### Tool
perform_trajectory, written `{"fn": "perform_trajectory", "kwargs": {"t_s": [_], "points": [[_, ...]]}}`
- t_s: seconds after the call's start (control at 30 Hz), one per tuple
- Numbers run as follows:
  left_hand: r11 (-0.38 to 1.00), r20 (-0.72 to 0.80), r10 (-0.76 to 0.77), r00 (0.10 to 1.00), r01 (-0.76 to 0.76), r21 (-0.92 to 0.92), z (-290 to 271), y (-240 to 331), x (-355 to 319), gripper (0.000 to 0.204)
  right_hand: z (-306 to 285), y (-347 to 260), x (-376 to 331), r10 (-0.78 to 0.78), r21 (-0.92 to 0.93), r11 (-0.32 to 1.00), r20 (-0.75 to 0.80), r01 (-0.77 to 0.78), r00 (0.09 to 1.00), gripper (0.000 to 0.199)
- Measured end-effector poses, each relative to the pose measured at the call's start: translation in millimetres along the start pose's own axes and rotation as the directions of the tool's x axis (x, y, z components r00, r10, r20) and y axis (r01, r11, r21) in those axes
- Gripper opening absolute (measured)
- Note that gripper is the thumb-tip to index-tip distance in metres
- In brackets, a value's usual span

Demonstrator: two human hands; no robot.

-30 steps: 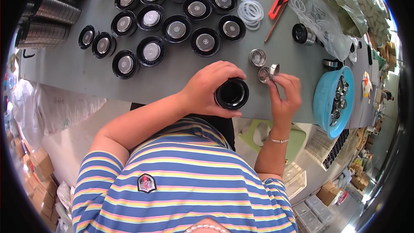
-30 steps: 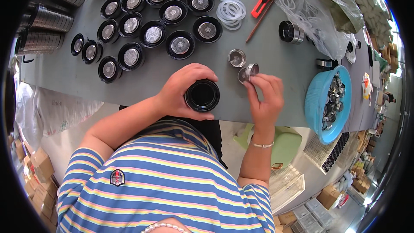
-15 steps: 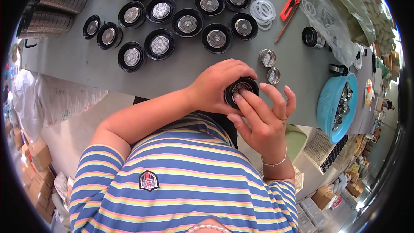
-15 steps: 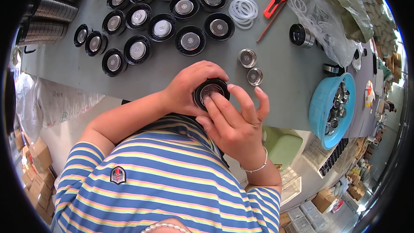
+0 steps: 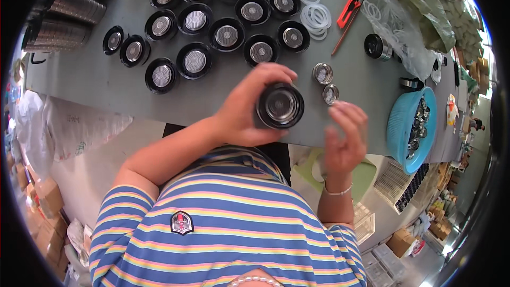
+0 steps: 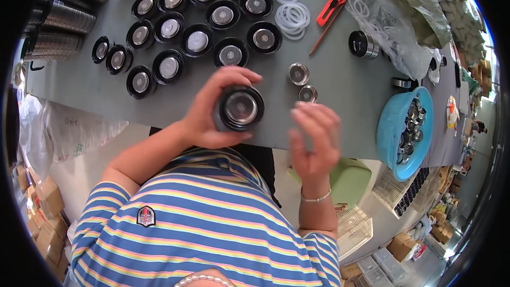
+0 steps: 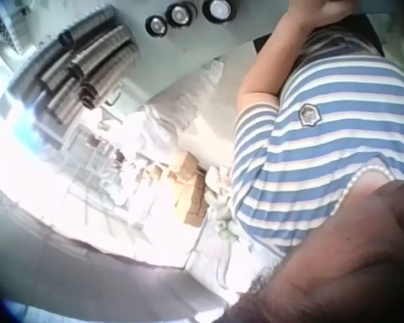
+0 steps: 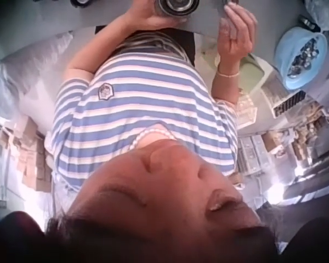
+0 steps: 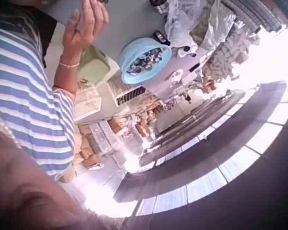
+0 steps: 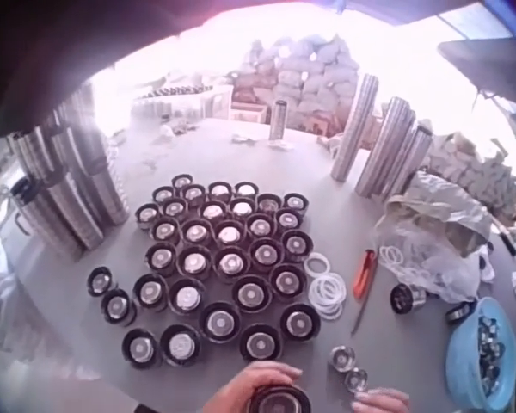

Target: Assembling small mesh filters into black plastic rings at a workbench.

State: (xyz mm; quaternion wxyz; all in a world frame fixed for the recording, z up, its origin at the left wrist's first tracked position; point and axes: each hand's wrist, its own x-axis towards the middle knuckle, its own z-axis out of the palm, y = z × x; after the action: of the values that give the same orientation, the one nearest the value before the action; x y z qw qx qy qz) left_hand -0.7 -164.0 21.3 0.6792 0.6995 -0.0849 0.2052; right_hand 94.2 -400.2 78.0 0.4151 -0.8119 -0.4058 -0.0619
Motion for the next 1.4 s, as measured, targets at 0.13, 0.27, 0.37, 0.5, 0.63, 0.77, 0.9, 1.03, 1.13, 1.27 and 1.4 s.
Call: {"fn": "perform_trajectory", "kwargs": {"t_s": [0.13, 0.27, 0.37, 0.5, 0.63, 0.77, 0.9, 1.03, 1.13, 1.27, 1.4], "points": [[0.998, -0.136, -0.055, 0.989, 0.058, 0.02, -39.7, 39.6, 8.3, 0.092, 9.5, 41.0, -16.1, 0.132, -0.219, 0.965, -0.055, -0.141, 0.99, 0.025], [0.939, -0.245, 0.068, 0.967, 0.021, 0.344, -43.0, 18.6, 3.6, 0.09, 27.6, 66.2, -22.2, 0.072, -0.274, 0.958, -0.035, -0.079, 0.997, 0.024], [0.938, -0.335, 0.096, 0.937, 0.028, 0.346, -31.1, -12.8, -15.2, 0.088, 32.1, 47.7, -17.4, -0.024, -0.333, 0.943, -0.109, -0.014, 0.994, 0.02], [0.825, -0.255, 0.234, 0.938, -0.053, 0.563, -31.8, -7.0, -7.4, 0.086, 44.1, -8.9, -15.4, -0.16, -0.087, 0.984, -0.031, 0.157, 0.987, 0.02], [0.897, -0.361, 0.127, 0.924, 0.048, 0.439, -36.4, -11.4, -12.8, 0.088, 56.9, -38.2, 4.9, -0.165, -0.299, 0.926, 0.225, 0.229, 0.96, 0.022], [0.79, -0.212, 0.122, 0.97, 0.034, 0.612, -52.0, 29.5, -9.4, 0.087, 50.5, -54.2, 20.6, -0.014, -0.348, 0.921, 0.417, 0.173, 0.909, 0.027], [0.83, -0.327, -0.163, 0.931, 0.309, 0.465, -56.6, 52.9, -23.2, 0.091, 46.8, -49.4, 32.3, -0.012, -0.301, 0.937, 0.476, 0.176, 0.879, 0.029], [0.618, -0.138, -0.466, 0.874, 0.433, 0.657, -69.7, 82.6, -14.8, 0.076, 51.1, -26.8, 35.1, -0.066, -0.187, 0.967, 0.472, 0.173, 0.879, 0.023], [0.351, -0.125, -0.57, 0.812, 0.378, 0.856, -70.1, 82.4, -19.2, 0.076, 61.1, -11.0, 20.2, -0.069, -0.266, 0.953, 0.274, 0.144, 0.959, 0.021], [0.231, -0.234, -0.431, 0.872, 0.357, 0.905, -63.6, 56.9, -23.9, 0.076, 49.3, 10.3, 33.5, -0.145, -0.163, 0.974, 0.071, 0.155, 0.987, 0.017], [0.244, -0.321, -0.309, 0.895, 0.401, 0.883, -63.2, 46.4, -19.8, 0.076, 23.9, 46.7, 38.8, 0.0, -0.259, 0.966, 0.008, 0.002, 1.0, 0.02]]}}
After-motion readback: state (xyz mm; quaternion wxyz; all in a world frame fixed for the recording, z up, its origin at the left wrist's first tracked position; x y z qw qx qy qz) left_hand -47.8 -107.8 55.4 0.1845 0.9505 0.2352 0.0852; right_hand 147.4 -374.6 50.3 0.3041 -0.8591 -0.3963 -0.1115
